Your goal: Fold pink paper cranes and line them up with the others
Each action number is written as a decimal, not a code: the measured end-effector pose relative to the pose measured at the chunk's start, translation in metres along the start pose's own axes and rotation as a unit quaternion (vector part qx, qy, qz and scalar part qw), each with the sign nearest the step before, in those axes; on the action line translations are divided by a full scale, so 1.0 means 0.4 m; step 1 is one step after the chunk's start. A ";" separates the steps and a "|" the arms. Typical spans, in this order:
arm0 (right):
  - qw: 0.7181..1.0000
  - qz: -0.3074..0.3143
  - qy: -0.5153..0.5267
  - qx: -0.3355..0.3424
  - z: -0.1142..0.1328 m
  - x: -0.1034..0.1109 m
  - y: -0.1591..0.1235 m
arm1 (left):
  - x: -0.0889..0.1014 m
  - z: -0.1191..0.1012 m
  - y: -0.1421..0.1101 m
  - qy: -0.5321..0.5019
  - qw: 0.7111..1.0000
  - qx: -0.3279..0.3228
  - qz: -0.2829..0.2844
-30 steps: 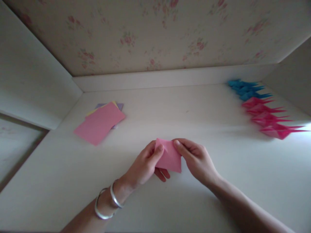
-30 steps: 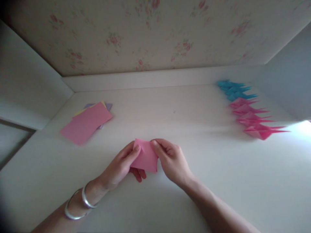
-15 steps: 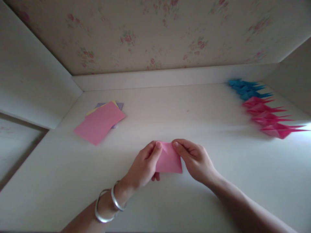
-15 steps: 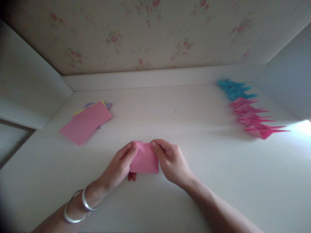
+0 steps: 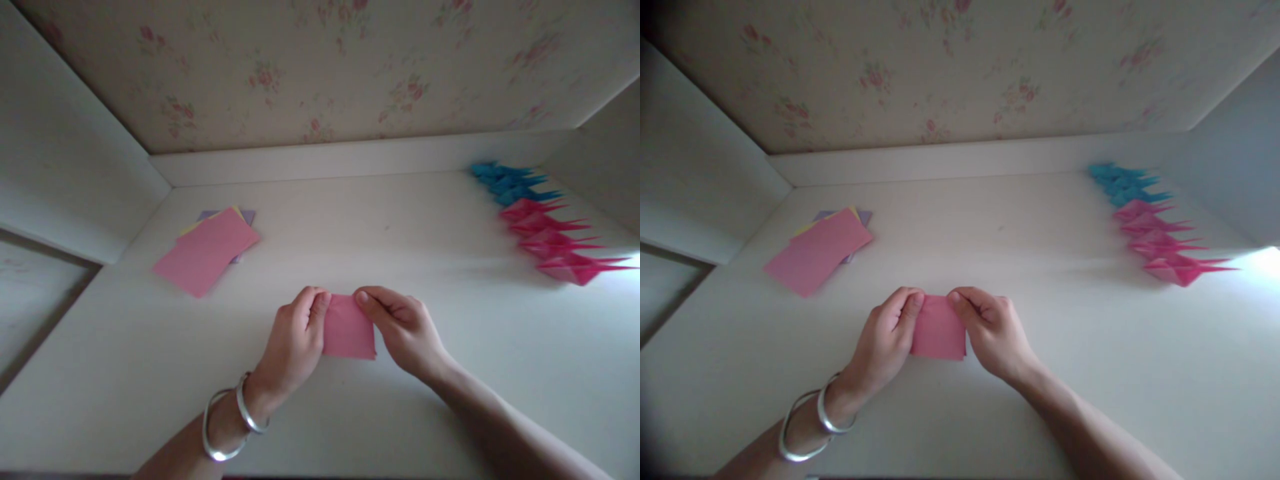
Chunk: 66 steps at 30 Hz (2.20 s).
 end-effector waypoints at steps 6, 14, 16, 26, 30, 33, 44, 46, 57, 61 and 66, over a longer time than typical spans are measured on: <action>1.000 -0.016 -0.020 -0.003 -0.008 0.003 -0.001 | 0.001 0.004 0.008 -0.043 0.999 0.005 0.024; 0.992 -0.111 0.058 -0.033 -0.029 0.018 0.008 | -0.074 0.023 -0.019 -0.232 0.928 0.137 0.258; 0.989 -0.103 0.099 -0.042 -0.031 0.015 0.010 | -0.078 0.023 -0.020 -0.248 0.924 0.137 0.256; 0.948 0.023 0.305 -0.092 -0.028 -0.018 0.010 | -0.051 0.030 0.000 -0.266 0.938 0.124 0.184; 0.942 0.059 0.317 -0.095 -0.026 -0.028 0.009 | -0.044 0.035 -0.001 -0.242 0.950 0.122 0.156; 0.944 0.072 0.310 -0.093 -0.025 -0.031 0.008 | -0.040 0.038 -0.001 -0.230 0.955 0.123 0.141; 0.944 0.091 0.302 -0.094 -0.023 -0.029 0.006 | -0.047 0.043 0.004 -0.247 0.947 0.133 0.159; 0.943 0.093 0.304 -0.095 -0.022 -0.030 0.006 | -0.050 0.046 0.005 -0.248 0.946 0.135 0.161; 0.934 0.102 0.319 -0.123 -0.044 -0.040 0.010 | -0.035 0.048 0.003 -0.209 0.961 0.152 0.102; 0.933 0.104 0.322 -0.124 -0.040 -0.036 0.008 | -0.029 0.044 0.005 -0.200 0.963 0.146 0.106; 0.930 0.113 0.326 -0.123 -0.028 -0.036 0.005 | -0.031 0.046 0.004 -0.201 0.961 0.156 0.110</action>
Point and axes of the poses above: each hand's wrist, its own y-axis towards the middle knuckle, its own x-axis out of the back of the hand, z = x × y, the point moved 5 cm from there along y, towards the middle knuckle, and after that the axes turned 8 degrees about x, right-handed, at the moved point
